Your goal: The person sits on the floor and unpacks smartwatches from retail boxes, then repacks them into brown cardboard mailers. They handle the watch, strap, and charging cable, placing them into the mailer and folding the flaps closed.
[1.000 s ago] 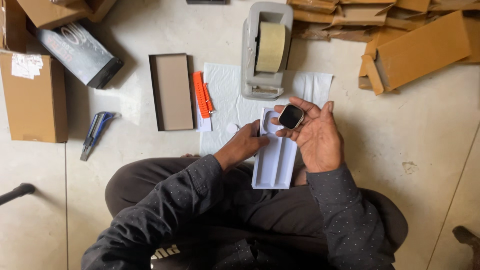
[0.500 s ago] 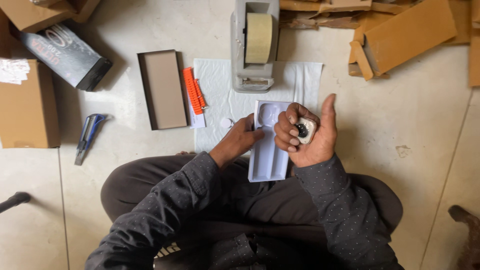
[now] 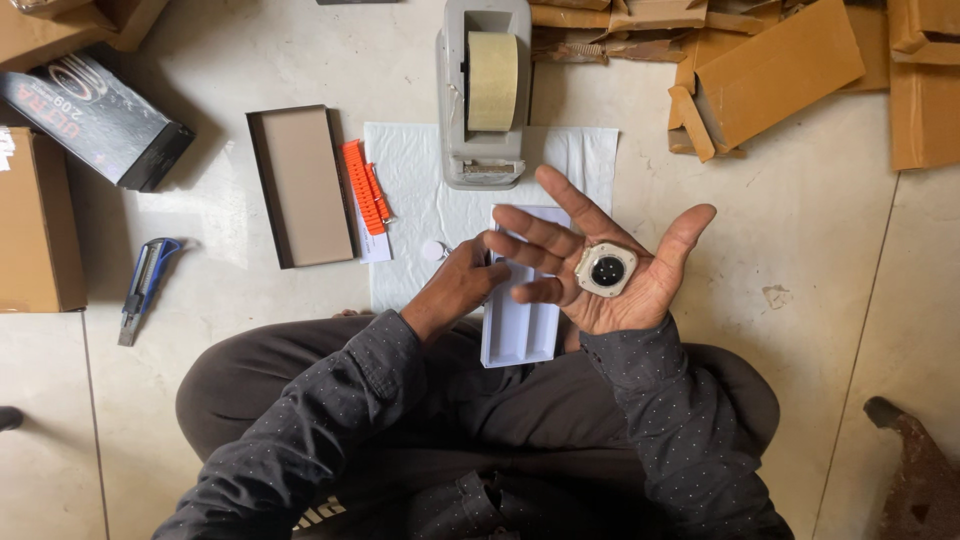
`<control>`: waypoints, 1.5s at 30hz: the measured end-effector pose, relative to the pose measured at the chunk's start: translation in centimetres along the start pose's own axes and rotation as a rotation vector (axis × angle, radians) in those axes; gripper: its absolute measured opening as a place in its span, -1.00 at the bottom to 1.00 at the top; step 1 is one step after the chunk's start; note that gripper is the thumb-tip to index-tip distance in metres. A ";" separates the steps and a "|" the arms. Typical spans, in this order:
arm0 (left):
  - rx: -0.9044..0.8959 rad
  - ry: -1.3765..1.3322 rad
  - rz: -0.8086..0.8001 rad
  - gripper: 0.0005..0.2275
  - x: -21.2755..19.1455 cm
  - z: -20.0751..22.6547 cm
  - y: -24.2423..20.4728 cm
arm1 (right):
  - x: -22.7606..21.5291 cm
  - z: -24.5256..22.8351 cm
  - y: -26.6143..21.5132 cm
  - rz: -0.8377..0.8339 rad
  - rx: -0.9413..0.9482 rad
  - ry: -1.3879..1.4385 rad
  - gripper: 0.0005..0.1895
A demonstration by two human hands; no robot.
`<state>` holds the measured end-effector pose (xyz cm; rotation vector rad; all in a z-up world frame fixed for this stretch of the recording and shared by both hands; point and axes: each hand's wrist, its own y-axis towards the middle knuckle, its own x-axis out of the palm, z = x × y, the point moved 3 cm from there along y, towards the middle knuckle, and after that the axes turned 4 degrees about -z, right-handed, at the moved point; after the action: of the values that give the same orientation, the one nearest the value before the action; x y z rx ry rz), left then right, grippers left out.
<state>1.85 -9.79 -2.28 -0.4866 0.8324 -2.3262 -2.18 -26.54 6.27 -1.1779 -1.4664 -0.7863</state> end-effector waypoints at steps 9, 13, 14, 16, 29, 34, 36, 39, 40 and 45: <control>0.024 -0.076 0.000 -0.64 0.0 0.3 -0.1 | -2.4 0.3 0.2 -0.009 0.094 -0.143 -0.01; 0.079 -0.180 -0.004 -0.62 0.1 0.3 0.0 | -1.8 0.3 0.9 0.117 0.136 -0.132 -0.16; 0.065 -0.211 -0.012 -0.62 0.1 0.1 0.1 | -1.7 0.4 1.2 0.196 0.133 -0.186 -0.19; 0.044 -0.205 -0.010 -0.64 0.2 -0.4 0.2 | -1.6 0.7 1.5 0.362 0.119 -0.292 -0.26; 0.068 -0.072 0.011 -0.67 0.0 -0.3 0.5 | -2.6 0.1 0.3 0.402 0.050 -0.320 -0.55; 0.085 -0.080 0.020 -0.68 -0.1 -0.3 0.4 | -2.1 0.4 0.4 0.089 0.031 0.008 -0.49; 0.080 -0.083 0.022 -0.69 0.1 -0.3 0.4 | -1.6 0.3 0.3 -0.042 -0.008 0.069 -0.48; 0.019 -0.008 0.059 -0.70 -0.1 -0.4 0.3 | -1.1 0.1 0.4 -0.160 -0.074 0.121 -0.46; 0.028 -0.016 0.058 -0.70 -0.1 -0.3 0.3 | -1.1 -0.1 0.5 -0.186 -0.098 0.132 -0.45; 0.079 -0.116 0.022 -0.71 0.1 -0.1 0.4 | -1.5 -0.3 0.0 -0.109 -0.108 -0.006 -0.42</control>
<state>1.84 -10.06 -2.59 -0.5694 0.6850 -2.2769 -2.12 -27.24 4.90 -1.1890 -1.5190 -0.9477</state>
